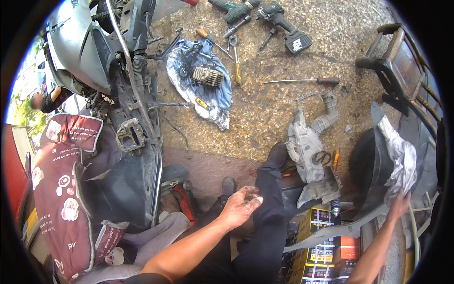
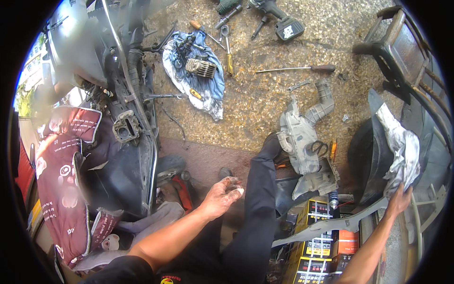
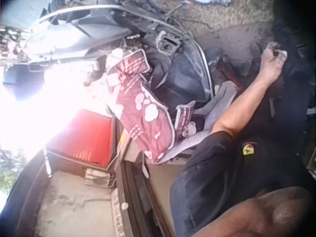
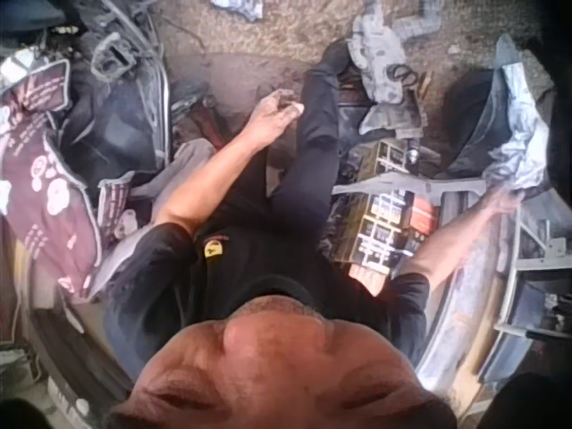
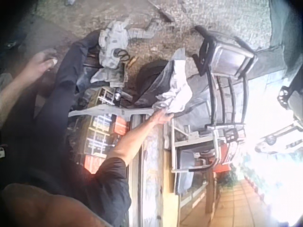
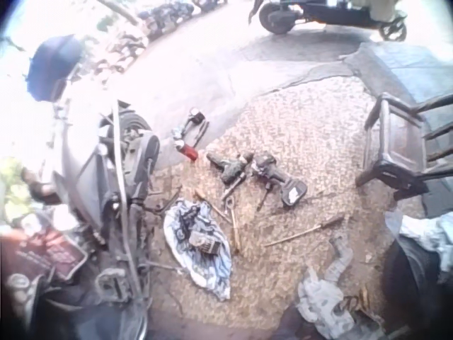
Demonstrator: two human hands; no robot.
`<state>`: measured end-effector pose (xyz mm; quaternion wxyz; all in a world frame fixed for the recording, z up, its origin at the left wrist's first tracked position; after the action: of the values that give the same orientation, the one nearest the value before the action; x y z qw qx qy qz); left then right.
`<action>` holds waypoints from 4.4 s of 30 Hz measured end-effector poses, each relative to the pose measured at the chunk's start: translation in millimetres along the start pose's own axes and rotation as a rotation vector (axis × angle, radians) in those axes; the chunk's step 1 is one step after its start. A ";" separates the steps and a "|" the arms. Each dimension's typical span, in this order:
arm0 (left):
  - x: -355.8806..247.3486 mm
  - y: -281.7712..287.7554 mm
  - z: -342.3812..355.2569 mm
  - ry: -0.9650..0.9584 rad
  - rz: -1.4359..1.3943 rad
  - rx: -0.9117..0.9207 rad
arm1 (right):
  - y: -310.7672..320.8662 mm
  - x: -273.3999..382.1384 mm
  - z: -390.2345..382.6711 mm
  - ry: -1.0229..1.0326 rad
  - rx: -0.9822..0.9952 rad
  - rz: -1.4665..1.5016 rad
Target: The person removes the cylinder head from a scooter engine, inspects it, and places it on the ground. They then reposition the engine cover and continue working on the engine assembly.
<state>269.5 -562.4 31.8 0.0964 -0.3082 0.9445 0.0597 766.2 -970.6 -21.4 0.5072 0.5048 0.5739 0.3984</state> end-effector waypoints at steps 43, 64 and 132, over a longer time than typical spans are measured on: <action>-215.9 119.0 -125.6 -0.610 -2.009 1.008 | 379.0 479.9 -449.0 0.853 1.159 0.856; -266.0 200.2 -217.6 -0.827 0.314 0.250 | 356.2 548.6 -380.9 0.286 1.606 0.558; -192.9 123.1 -229.4 -0.848 -0.541 -0.114 | 333.8 525.5 -386.8 0.766 0.926 0.631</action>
<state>315.7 -393.0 304.1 0.4666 -0.4952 0.7039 0.2039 456.7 -374.8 272.6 -0.1409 0.6365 0.6497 0.3911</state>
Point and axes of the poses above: each hand's wrist, its own z-axis towards the middle knuckle, its own y-axis out of the back of the hand, x = y × z, the point moved 5 cm from there along z, towards the middle knuckle, and after that the axes turned 3 degrees about -y, right-handed, at the moved point
